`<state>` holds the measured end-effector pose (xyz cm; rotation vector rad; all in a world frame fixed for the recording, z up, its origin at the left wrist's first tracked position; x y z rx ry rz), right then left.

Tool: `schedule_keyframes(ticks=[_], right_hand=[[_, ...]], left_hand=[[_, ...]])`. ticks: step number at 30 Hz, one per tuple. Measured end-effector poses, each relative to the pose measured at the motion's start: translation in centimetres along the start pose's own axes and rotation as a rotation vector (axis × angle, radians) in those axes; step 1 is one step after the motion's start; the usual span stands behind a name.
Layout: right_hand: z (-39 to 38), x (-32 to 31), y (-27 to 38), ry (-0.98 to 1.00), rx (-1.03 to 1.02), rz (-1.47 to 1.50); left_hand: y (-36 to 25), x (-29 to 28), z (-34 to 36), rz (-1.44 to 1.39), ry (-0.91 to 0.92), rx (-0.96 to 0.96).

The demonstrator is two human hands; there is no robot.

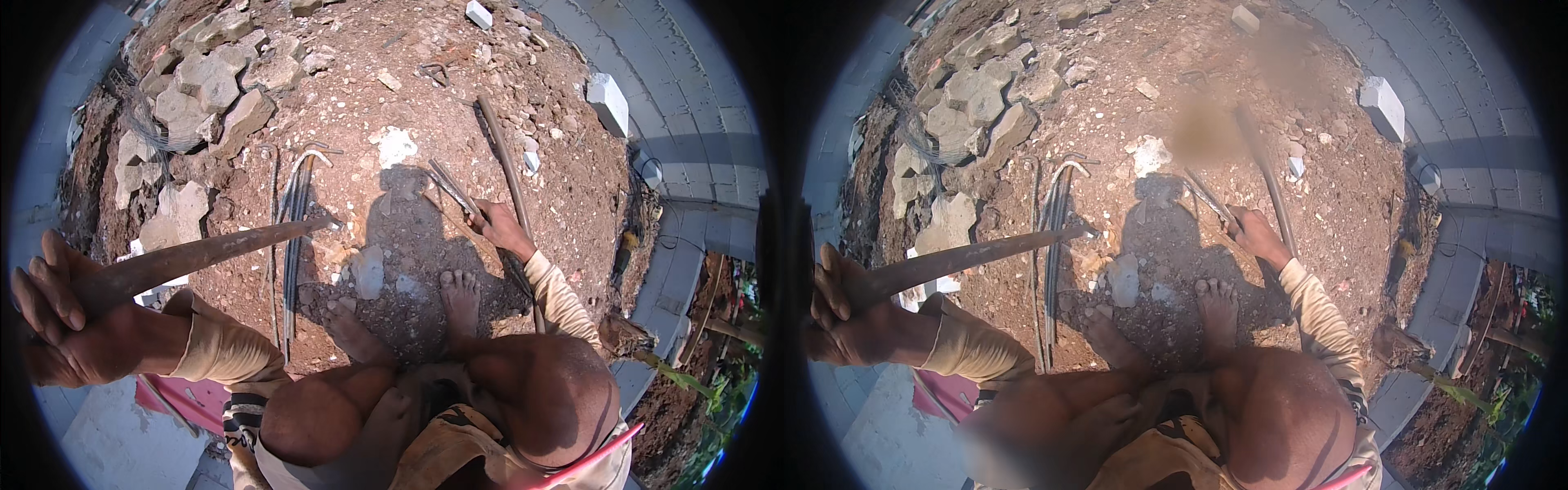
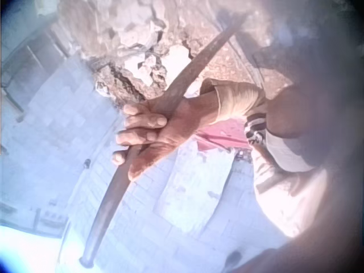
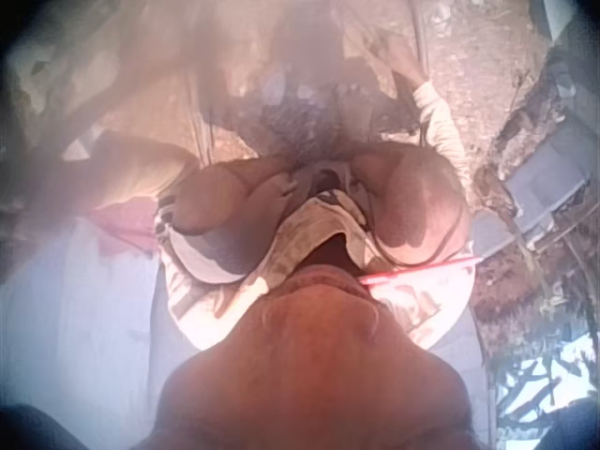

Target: The person cuts a steel rod with an angle grinder, then uses a long metal bar to bend the cut rod into a U-shape. The person handles the rod and tools directly on the ground.

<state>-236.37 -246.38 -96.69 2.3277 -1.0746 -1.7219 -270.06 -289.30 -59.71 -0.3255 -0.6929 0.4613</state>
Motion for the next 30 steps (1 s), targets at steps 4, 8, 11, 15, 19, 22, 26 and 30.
schedule_keyframes(ticks=[4, 8, 11, 15, 19, 22, 26, 30], right_hand=[[-1.0, -1.4, 0.5, -0.151, 0.105, -0.225], [-4.7, -1.0, 3.8, -0.393, 0.081, -0.458], [-5.6, 0.8, 4.4, -0.352, 0.032, -0.503], [-3.3, 4.9, 2.5, -0.042, 0.098, -0.442], [-3.2, 6.3, 2.6, -0.198, -0.006, -0.529], [-3.8, 5.9, 3.2, -0.283, -0.057, -0.393], [-2.1, 6.3, 4.4, -0.093, -0.013, -0.244], [-0.6, 7.3, 7.3, -0.142, -0.133, -0.099]], left_hand=[[0.6, 3.7, -0.8, 0.185, -0.055, 0.088], [0.0, 4.9, -0.7, 0.397, -0.200, 0.122], [0.6, 5.1, -0.6, 0.313, -0.208, 0.076], [2.3, 5.1, -1.4, 0.239, -0.209, 0.059], [3.0, 5.2, -2.0, 0.299, -0.277, 0.049], [2.9, 5.7, -2.2, 0.260, -0.282, 0.051], [2.9, 6.5, -2.7, 0.197, -0.251, 0.010], [3.2, 7.5, -3.3, 0.113, -0.201, -0.045]])
Point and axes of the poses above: each hand's wrist, its own z-axis towards the middle knuckle, its own x-axis out of the palm, y = z × x, the point moved 5 cm from there along z, towards the middle knuckle, and after that the axes turned 13 degrees about -z, right-handed, at the moved point
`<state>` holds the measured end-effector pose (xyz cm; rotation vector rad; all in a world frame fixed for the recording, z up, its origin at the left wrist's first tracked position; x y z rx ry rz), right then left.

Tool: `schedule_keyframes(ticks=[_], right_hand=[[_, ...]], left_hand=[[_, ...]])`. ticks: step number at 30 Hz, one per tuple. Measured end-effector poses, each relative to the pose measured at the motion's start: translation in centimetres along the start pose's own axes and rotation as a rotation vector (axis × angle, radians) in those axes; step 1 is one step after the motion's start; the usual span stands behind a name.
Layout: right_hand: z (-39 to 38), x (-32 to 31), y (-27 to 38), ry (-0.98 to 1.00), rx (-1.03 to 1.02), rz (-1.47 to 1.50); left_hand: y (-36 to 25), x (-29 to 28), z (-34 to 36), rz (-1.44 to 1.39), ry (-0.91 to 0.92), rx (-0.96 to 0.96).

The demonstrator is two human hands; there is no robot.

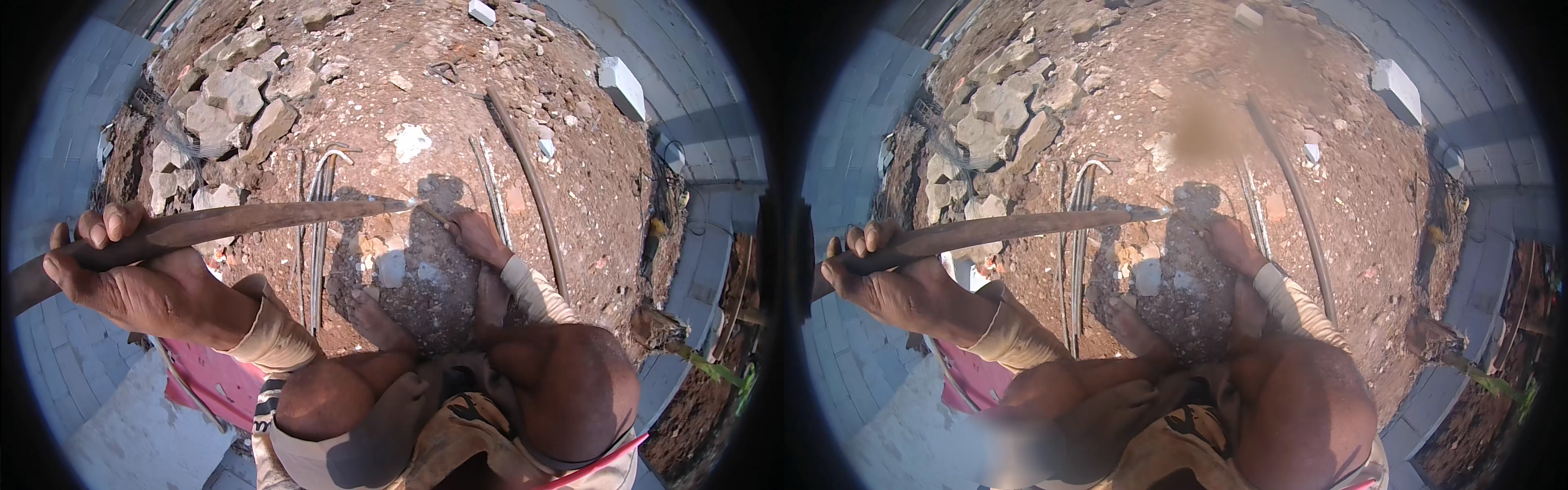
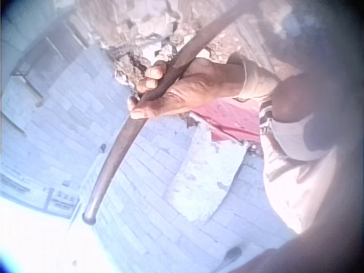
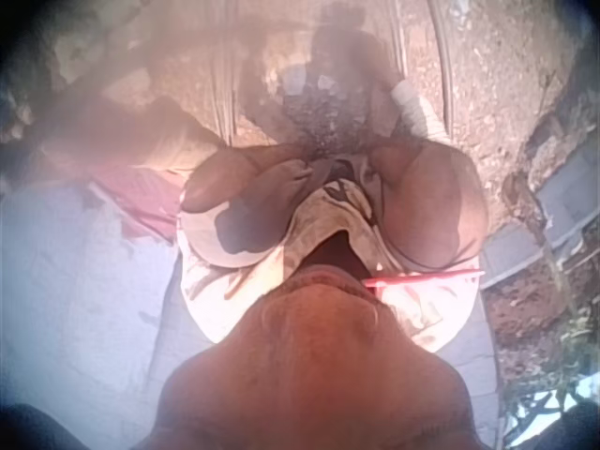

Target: The person cuts a steel rod with an angle grinder, then uses a long metal bar to bend the cut rod into a U-shape. The person handles the rod and tools directly on the ground.

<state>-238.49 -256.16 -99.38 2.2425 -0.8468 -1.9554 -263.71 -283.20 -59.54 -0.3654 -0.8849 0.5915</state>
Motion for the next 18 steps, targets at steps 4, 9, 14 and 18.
schedule_keyframes(ticks=[4, 9, 14, 18], right_hand=[[-0.2, 0.3, 0.8, 0.051, 0.031, 0.036], [-0.2, 0.2, 0.8, 0.153, 0.024, -0.031], [1.1, 0.1, 0.6, 0.136, -0.026, 0.026], [1.5, -0.8, 1.0, 0.045, 0.007, 0.079]], left_hand=[[0.0, 0.5, -0.4, 0.022, 0.010, -0.029], [0.2, 0.7, -0.4, 0.033, 0.038, -0.006], [0.5, 1.6, 0.0, 0.007, 0.013, -0.015], [0.8, 3.9, -0.2, -0.145, 0.089, -0.211]])
Point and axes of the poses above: each hand's wrist, its own z-axis towards the middle knuckle, its own x-axis out of the palm, y = z × x, the point moved 5 cm from there along z, towards the middle knuckle, and after that the axes turned 13 degrees about -z, right-handed, at the moved point
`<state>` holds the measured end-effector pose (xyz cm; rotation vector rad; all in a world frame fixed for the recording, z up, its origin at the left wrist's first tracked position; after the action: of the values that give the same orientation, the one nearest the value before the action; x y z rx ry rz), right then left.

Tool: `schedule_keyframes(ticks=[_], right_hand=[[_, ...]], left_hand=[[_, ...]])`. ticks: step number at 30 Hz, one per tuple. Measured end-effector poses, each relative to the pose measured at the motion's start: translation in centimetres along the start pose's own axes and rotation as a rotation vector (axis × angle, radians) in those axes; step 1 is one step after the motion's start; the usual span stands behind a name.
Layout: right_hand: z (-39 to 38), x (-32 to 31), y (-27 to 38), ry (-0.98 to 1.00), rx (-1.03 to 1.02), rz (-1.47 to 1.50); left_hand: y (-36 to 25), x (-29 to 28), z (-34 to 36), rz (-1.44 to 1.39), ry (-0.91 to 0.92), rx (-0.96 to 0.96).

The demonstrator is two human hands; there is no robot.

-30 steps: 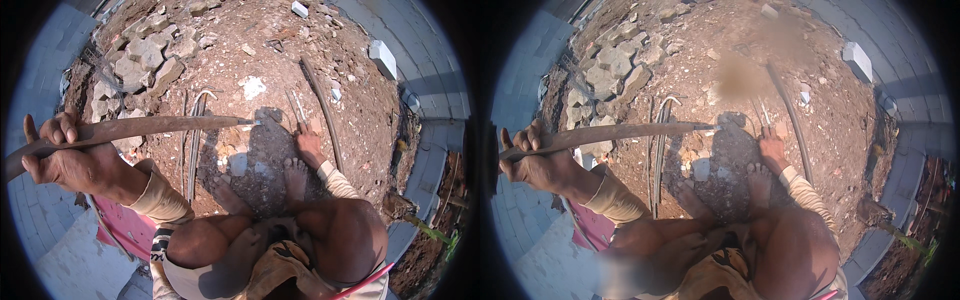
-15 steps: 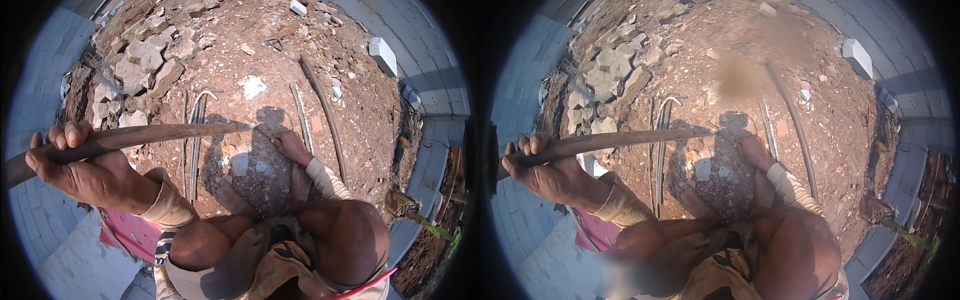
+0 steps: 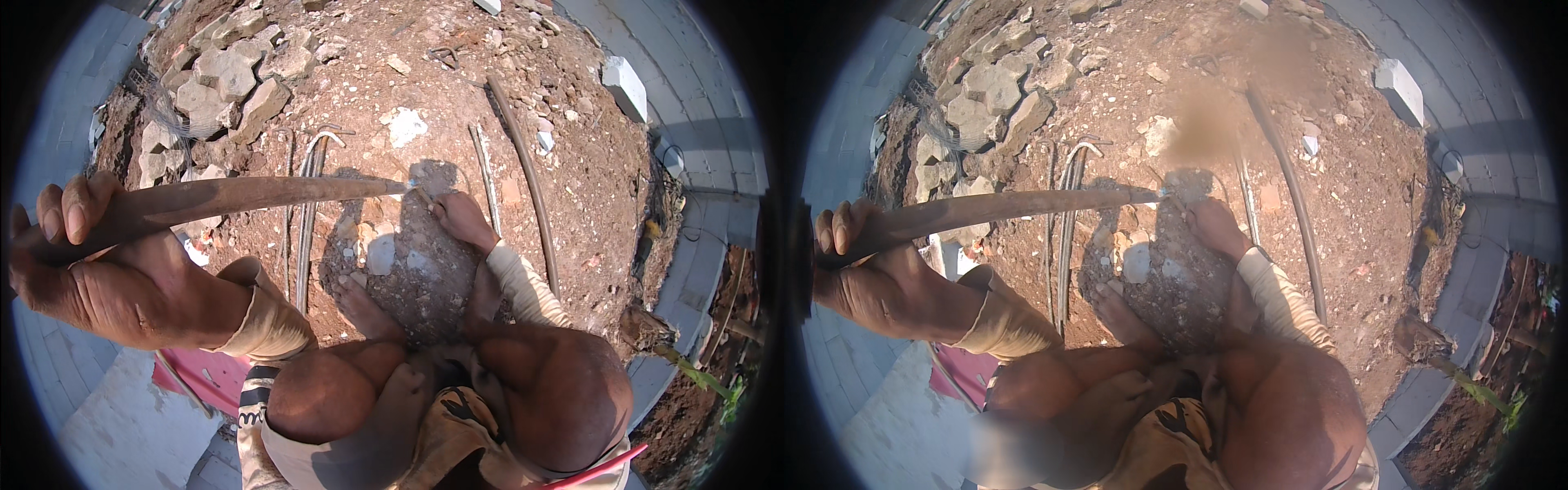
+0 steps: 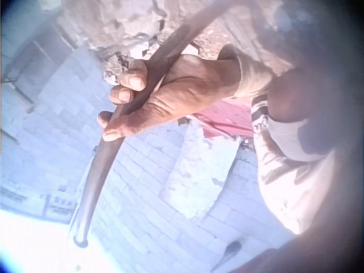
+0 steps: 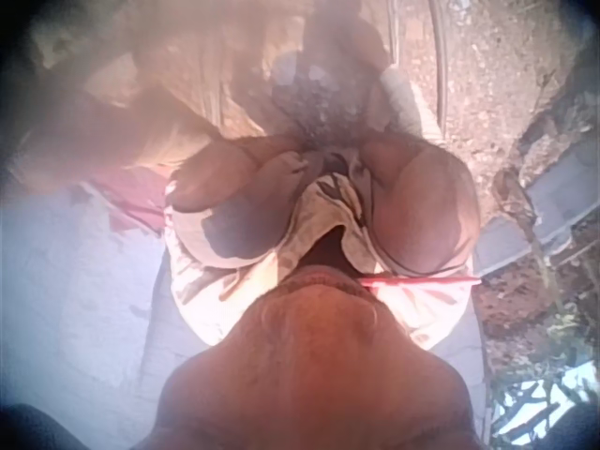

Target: The person cuts a steel rod with an angle grinder, then uses a long metal bar to bend the cut rod into a U-shape. The person handles the rod and tools directly on the ground.

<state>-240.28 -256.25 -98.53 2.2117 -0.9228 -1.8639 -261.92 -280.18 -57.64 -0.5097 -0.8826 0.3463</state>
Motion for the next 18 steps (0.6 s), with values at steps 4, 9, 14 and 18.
schedule_keyframes(ticks=[4, 9, 14, 18], right_hand=[[-0.9, -0.2, 0.9, -0.011, 0.023, -0.029], [-2.0, 1.9, 0.2, 0.126, 0.007, -0.139], [-1.9, 2.0, -0.2, 0.200, -0.119, -0.214], [-1.5, -0.2, 0.4, 0.264, -0.161, -0.232]], left_hand=[[0.6, 0.6, 0.0, -0.010, 0.050, 0.062], [2.0, -1.0, 0.6, -0.032, 0.059, 0.051], [3.3, -1.3, 2.1, -0.085, 0.072, -0.038], [4.1, -1.9, 3.2, 0.021, -0.001, 0.061]])
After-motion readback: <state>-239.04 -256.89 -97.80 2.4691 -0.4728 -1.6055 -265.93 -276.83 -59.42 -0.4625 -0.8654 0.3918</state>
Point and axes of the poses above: each hand's wrist, its own z-axis towards the middle knuckle, its own x-axis out of the palm, y = z × x, the point moved 5 cm from there along z, towards the middle knuckle, and after that the axes turned 13 degrees about -z, right-handed, at the moved point
